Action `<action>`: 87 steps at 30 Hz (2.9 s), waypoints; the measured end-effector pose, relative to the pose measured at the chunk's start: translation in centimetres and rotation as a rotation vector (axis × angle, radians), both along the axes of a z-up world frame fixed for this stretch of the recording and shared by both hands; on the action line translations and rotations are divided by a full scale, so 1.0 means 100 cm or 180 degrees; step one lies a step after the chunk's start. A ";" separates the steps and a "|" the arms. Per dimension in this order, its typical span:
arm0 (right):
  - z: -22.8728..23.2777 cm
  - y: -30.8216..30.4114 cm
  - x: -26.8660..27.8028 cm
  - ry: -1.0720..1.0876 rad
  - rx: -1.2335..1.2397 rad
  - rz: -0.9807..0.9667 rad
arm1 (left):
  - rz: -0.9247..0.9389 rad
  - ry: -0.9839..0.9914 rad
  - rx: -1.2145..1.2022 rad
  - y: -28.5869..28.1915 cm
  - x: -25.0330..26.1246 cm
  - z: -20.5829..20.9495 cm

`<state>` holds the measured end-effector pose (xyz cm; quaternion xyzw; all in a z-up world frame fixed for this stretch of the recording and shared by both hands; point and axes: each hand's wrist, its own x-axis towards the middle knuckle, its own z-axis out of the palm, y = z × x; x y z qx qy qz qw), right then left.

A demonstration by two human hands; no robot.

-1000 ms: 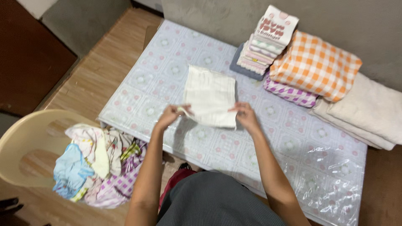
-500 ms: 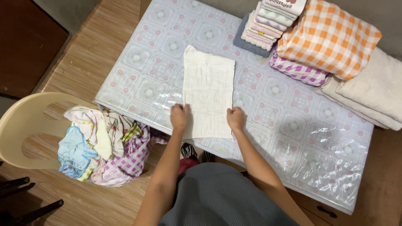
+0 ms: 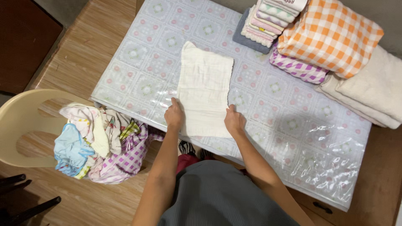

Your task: The person folds several small towels and cloths one by one on a table, smoothing each piece and stacking them neatly. The person handles items from a pile on a chair, folds them into compact rectangles, and places them on a growing stack.

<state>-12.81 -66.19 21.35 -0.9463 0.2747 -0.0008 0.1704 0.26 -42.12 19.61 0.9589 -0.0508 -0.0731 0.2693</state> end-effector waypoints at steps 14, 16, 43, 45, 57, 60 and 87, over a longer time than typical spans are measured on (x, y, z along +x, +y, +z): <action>-0.038 -0.026 0.105 -0.0399 0.0391 -0.0911 | 0.0431 -0.0176 -0.0903 -0.035 0.069 -0.014; -0.032 -0.024 0.103 -0.0298 0.0215 -0.0909 | 0.0637 -0.0124 -0.1000 -0.039 0.069 -0.016; -0.074 -0.070 0.173 -0.0682 0.0004 -0.0737 | 0.0311 -0.0682 -0.0186 -0.078 0.132 -0.022; -0.078 -0.069 0.175 -0.0833 0.0229 -0.1030 | 0.0377 -0.0523 -0.0413 -0.076 0.134 -0.022; -0.058 -0.066 0.169 -0.1967 0.0754 -0.0740 | 0.0022 -0.0455 -0.1768 -0.071 0.140 -0.015; -0.030 -0.068 0.159 -0.1456 0.0462 -0.0609 | 0.0269 -0.0741 -0.1763 -0.066 0.140 -0.022; 0.040 -0.011 -0.002 -0.0843 0.0714 0.1645 | -0.3201 -0.0867 -0.0004 0.038 -0.011 0.035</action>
